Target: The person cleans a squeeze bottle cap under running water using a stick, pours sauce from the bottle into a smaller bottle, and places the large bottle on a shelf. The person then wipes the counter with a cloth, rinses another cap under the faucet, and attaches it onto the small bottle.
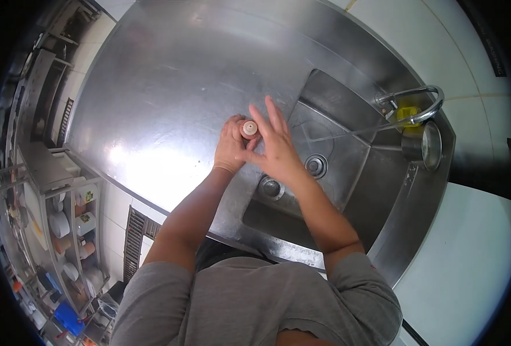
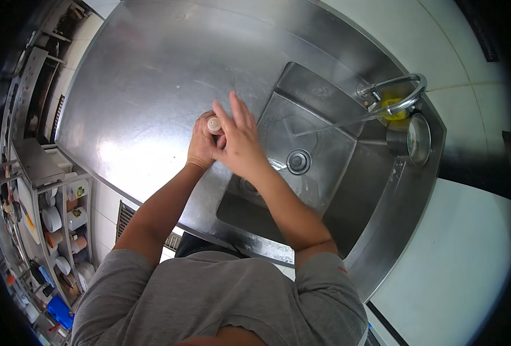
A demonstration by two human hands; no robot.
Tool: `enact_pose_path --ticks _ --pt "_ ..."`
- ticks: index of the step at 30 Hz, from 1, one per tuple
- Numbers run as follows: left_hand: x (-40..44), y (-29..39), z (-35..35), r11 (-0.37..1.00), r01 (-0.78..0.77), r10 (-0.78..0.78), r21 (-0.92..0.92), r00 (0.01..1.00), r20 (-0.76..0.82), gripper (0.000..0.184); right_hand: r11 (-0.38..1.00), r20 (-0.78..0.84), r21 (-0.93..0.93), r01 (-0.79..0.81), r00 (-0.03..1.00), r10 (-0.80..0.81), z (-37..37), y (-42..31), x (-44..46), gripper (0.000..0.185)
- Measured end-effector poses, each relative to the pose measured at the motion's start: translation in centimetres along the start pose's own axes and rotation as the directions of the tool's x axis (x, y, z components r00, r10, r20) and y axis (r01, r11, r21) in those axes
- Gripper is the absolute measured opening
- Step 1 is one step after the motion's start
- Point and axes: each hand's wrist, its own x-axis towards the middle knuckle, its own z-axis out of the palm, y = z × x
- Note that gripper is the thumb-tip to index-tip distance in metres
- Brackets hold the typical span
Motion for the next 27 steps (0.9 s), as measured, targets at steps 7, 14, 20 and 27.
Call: enact_pose_path --ticks 7,14,20,27 --pt "0.3 0.8 -0.7 0.999 0.038 -0.039 -0.037 0.999 -0.011 0.052 0.952 0.041 0.301 -0.058 0.998 0.048 -1.2 0.5 -4.2 0.059" --pt "0.0 -0.1 0.3 0.997 0.027 -0.029 0.077 0.999 0.025 0.052 0.997 0.166 -0.012 0.079 0.983 -0.076 -0.6 -0.7 1.7 0.054" --pt "0.0 0.0 0.3 0.997 0.043 -0.045 0.067 0.998 0.031 0.051 0.986 0.091 0.034 0.164 0.982 -0.167 -1.0 -0.5 2.2 0.055" --pt "0.0 0.2 -0.2 1.0 0.018 -0.018 -0.009 1.0 -0.012 0.051 0.985 0.235 -0.169 -0.045 0.968 0.085 -3.1 -1.8 1.9 0.036"
